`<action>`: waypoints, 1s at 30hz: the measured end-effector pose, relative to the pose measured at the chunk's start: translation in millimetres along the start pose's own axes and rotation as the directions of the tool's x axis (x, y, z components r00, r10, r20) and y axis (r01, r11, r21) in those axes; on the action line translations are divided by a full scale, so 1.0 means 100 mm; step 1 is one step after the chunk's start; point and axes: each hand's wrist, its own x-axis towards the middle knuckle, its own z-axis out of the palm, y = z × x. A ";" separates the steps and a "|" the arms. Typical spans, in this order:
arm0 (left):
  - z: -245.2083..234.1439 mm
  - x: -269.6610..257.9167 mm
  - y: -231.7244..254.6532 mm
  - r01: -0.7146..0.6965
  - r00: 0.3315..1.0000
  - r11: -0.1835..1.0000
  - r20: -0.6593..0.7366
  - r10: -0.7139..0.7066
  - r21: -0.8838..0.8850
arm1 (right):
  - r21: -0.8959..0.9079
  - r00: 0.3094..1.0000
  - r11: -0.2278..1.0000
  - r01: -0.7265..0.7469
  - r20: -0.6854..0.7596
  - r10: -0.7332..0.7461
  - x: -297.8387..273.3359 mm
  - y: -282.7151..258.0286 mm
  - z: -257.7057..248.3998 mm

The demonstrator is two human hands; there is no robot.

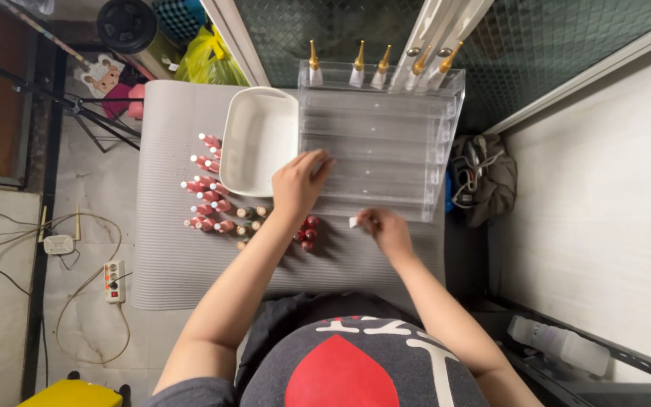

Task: Organizing various nail polish bottles into a clear acrylic display organizer.

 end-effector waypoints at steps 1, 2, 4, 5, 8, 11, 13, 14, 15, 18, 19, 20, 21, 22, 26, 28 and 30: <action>-0.04 -0.09 -0.03 0.005 1.000 1.000 -0.001 -0.005 0.001 | -0.002 1.000 1.000 0.000 0.005 0.000 0.07 0.04 -0.06; -0.09 -0.17 -0.06 0.041 0.999 0.999 0.008 -0.041 -0.001 | -0.015 0.991 0.993 0.118 -0.067 -0.119 0.13 0.08 -0.12; -0.17 -0.31 -0.09 0.082 0.997 0.997 0.013 -0.082 -0.002 | -0.037 0.962 0.971 0.237 -0.129 -0.240 0.28 -0.10 -0.33; -0.21 -0.35 -0.09 0.101 0.995 0.995 0.013 -0.101 0.007 | -0.042 0.958 0.972 0.231 -0.162 -0.235 0.37 -0.30 -0.49; -0.27 -0.43 -0.09 0.130 0.991 0.991 -0.002 -0.130 0.015 | -0.029 0.943 0.967 0.254 -0.215 -0.254 0.72 -0.68 -0.79; -0.32 -0.46 -0.08 0.143 0.990 0.990 -0.012 -0.143 0.007 | 0.023 0.917 0.948 0.319 -0.262 -0.302 1.16 -1.08 -0.96; -0.34 -0.47 -0.07 0.147 0.989 0.989 -0.015 -0.147 0.000 | 0.054 0.900 0.932 0.359 -0.285 -0.330 1.45 -1.32 -0.98; -0.36 -0.47 -0.07 0.140 0.990 0.990 -0.014 -0.140 0.000 | 0.066 0.858 0.896 0.439 -0.326 -0.396 1.60 -1.41 -0.96; -0.38 -0.47 -0.07 0.133 0.991 0.991 -0.014 -0.133 0.001 | 0.075 0.810 0.853 0.517 -0.366 -0.459 1.74 -1.51 -0.93; -0.45 -0.50 -0.05 0.128 0.991 0.992 -0.035 -0.128 0.016 | 0.074 0.785 0.834 0.546 -0.393 -0.479 2.06 -1.71 -0.76; -0.48 -0.52 -0.06 0.135 0.990 0.991 -0.042 -0.134 0.021 | 0.079 0.785 0.831 0.551 -0.386 -0.484 2.13 -1.71 -0.68; -0.51 -0.54 -0.08 0.145 0.988 0.989 -0.045 -0.144 0.016 | 0.032 0.800 0.858 0.513 -0.379 -0.465 2.21 -1.70 -0.61; -0.54 -0.57 -0.09 0.157 0.987 0.988 -0.048 -0.156 0.011 | -0.015 0.815 0.881 0.473 -0.371 -0.444 2.29 -1.69 -0.53; -0.56 -0.60 -0.13 0.164 0.985 0.986 -0.055 -0.163 0.016 | -0.010 0.816 0.878 0.479 -0.364 -0.449 2.35 -1.63 -0.47; -0.67 -0.74 -0.24 0.196 0.979 0.980 -0.055 -0.196 0.009 | -0.004 0.854 0.909 0.416 -0.342 -0.392 2.52 -1.36 -0.28; -0.73 -0.80 -0.29 0.213 0.976 0.977 -0.051 -0.212 0.018 | -0.002 0.868 0.920 0.392 -0.332 -0.370 2.56 -1.27 -0.23; -0.77 -0.86 -0.33 0.230 0.973 0.973 -0.039 -0.229 0.030 | -0.012 0.844 0.907 0.422 -0.361 -0.397 2.59 -1.21 -0.22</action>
